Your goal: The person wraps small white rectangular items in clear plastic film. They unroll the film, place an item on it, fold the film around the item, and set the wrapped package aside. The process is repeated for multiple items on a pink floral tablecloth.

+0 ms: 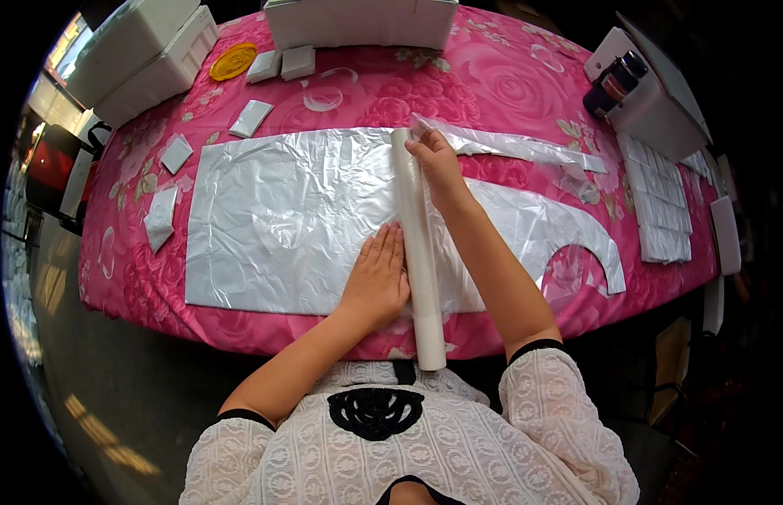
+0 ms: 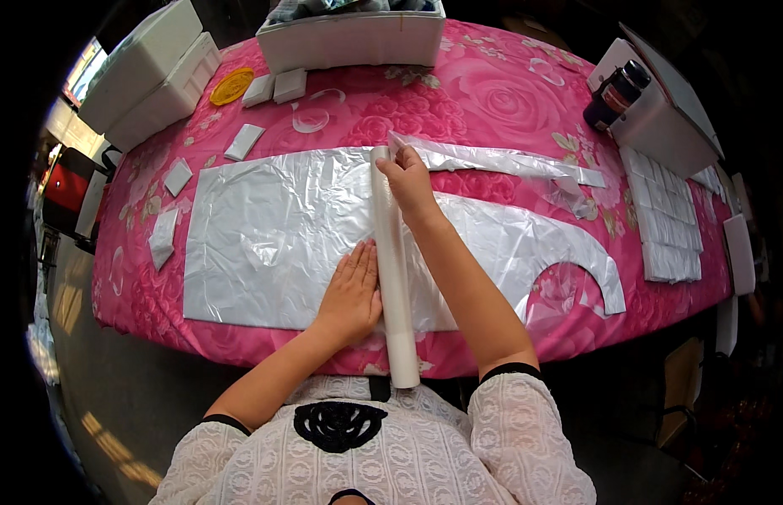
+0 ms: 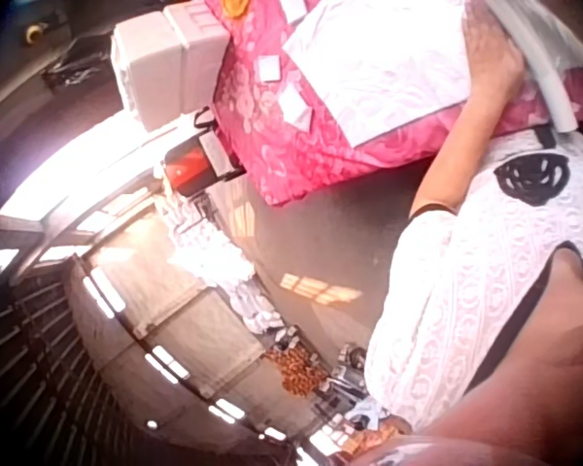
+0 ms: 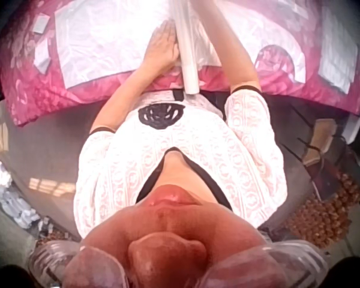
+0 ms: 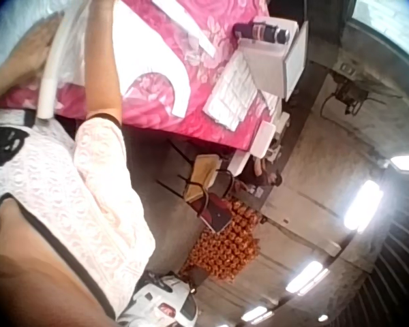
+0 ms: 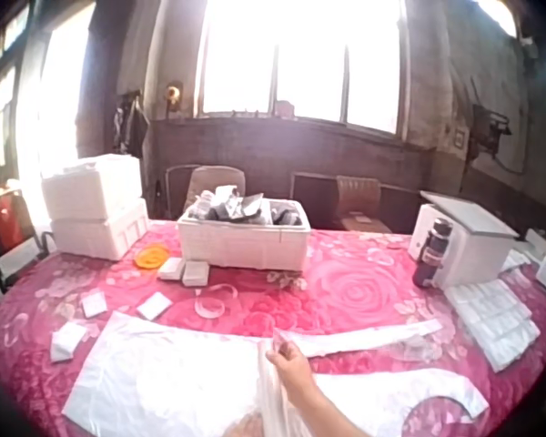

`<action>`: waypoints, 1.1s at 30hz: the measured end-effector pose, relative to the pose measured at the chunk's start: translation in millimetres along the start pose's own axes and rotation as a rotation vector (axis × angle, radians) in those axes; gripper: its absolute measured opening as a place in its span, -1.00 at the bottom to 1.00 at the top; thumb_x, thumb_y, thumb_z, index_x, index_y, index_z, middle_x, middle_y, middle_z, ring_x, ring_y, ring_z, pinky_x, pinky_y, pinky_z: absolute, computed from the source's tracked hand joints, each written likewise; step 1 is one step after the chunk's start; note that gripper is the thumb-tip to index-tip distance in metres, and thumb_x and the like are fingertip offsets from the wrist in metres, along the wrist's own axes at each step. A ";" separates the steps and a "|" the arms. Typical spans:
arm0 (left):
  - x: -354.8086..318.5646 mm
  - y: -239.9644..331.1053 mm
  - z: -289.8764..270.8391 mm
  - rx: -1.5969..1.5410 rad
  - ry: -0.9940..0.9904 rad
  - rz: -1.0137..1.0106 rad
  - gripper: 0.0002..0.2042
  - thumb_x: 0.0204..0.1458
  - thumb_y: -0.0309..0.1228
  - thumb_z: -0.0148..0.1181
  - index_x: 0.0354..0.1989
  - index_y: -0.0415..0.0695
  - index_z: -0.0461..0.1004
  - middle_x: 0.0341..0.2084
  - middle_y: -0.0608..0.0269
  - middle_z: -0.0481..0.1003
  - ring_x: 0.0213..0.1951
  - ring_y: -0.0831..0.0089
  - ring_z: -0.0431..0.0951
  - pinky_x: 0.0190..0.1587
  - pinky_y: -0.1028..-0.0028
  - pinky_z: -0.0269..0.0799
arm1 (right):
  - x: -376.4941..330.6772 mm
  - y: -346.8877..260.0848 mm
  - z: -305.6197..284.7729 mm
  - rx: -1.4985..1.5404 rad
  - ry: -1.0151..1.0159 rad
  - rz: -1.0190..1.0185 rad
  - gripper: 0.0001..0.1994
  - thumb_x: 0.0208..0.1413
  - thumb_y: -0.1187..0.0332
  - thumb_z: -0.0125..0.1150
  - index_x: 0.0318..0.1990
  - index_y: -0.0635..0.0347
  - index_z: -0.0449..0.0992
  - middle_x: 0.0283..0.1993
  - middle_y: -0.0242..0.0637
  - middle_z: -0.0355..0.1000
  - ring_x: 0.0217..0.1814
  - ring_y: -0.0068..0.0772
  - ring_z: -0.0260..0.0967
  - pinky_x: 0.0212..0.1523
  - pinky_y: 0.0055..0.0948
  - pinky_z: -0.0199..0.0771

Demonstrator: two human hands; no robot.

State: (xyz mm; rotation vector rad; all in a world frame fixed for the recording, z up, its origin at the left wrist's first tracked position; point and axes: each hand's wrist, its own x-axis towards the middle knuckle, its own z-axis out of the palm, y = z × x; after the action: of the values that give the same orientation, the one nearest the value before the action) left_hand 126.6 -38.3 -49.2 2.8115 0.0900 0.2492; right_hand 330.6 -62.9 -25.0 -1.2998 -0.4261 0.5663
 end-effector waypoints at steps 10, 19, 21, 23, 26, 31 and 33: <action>-2.3 -0.1 0.5 -0.058 0.110 0.024 -0.34 0.02 -0.22 -0.11 0.25 -0.35 -0.07 0.26 -0.05 -0.03 0.29 0.14 -0.02 0.29 0.20 -0.17 | -97.7 9.3 99.4 -1.060 -0.759 -0.849 -0.47 -0.11 0.37 0.20 0.10 0.22 0.28 0.11 -0.11 0.28 0.20 -0.14 0.15 0.19 -0.22 0.13; -0.1 2.1 1.5 -0.056 0.040 -0.020 -0.41 0.00 -0.30 -0.18 0.19 -0.44 0.01 0.21 -0.16 0.04 0.29 0.11 -0.04 0.31 0.24 -0.23 | -87.3 -31.9 7.6 -1.051 0.083 -0.057 -0.65 -0.06 0.24 0.20 -0.22 0.37 0.43 -0.26 -0.07 0.41 -0.22 -0.16 0.40 -0.20 -0.32 0.38; 0.3 2.7 0.4 -0.041 0.026 -0.018 -0.39 -0.01 -0.30 -0.19 0.19 -0.46 0.00 0.22 -0.15 0.03 0.29 0.11 -0.04 0.32 0.24 -0.24 | -88.2 -31.2 0.1 -1.048 0.068 0.082 -0.60 -0.06 0.17 0.20 -0.24 0.42 0.42 -0.27 -0.02 0.40 -0.22 -0.13 0.39 -0.20 -0.29 0.37; 0.8 2.6 -1.7 -0.035 0.028 -0.019 -0.39 -0.01 -0.30 -0.20 0.19 -0.46 -0.01 0.22 -0.15 0.03 0.29 0.12 -0.03 0.32 0.24 -0.25 | -79.0 -24.6 -2.0 -0.965 0.017 0.098 -0.54 -0.05 0.10 0.19 -0.26 0.45 0.42 -0.28 0.02 0.39 -0.24 -0.12 0.39 -0.20 -0.27 0.37; 1.2 1.6 0.2 -0.048 0.019 -0.017 -0.38 -0.02 -0.29 -0.19 0.19 -0.46 -0.01 0.22 -0.16 0.03 0.29 0.11 -0.03 0.32 0.25 -0.24 | -49.4 -9.1 -0.6 -0.985 0.010 0.032 -0.53 -0.12 0.14 0.20 -0.22 0.45 0.41 -0.30 0.02 0.42 -0.25 -0.11 0.40 -0.20 -0.29 0.37; 1.2 0.6 1.0 -0.045 0.016 -0.009 -0.38 -0.02 -0.29 -0.19 0.19 -0.46 -0.01 0.21 -0.17 0.03 0.28 0.11 -0.02 0.31 0.25 -0.23 | 13.0 7.3 0.4 -1.074 0.094 -0.218 -0.51 -0.19 0.19 0.20 -0.15 0.43 0.42 -0.25 0.07 0.42 -0.21 -0.06 0.39 -0.15 -0.28 0.37; 1.6 1.4 0.2 -0.050 0.014 -0.007 -0.37 -0.03 -0.29 -0.18 0.20 -0.45 -0.02 0.22 -0.16 0.01 0.29 0.10 -0.03 0.31 0.24 -0.23 | 30.7 15.7 -1.7 -1.135 0.176 -0.404 -0.52 -0.19 0.21 0.19 -0.12 0.40 0.43 -0.20 0.09 0.41 -0.20 -0.03 0.37 -0.10 -0.28 0.35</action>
State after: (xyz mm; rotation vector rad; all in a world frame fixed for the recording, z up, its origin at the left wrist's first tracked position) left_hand 128.2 -39.6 -48.7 2.7598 0.0950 0.2654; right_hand 353.6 -42.9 -41.3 -2.2321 -0.8992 -0.2085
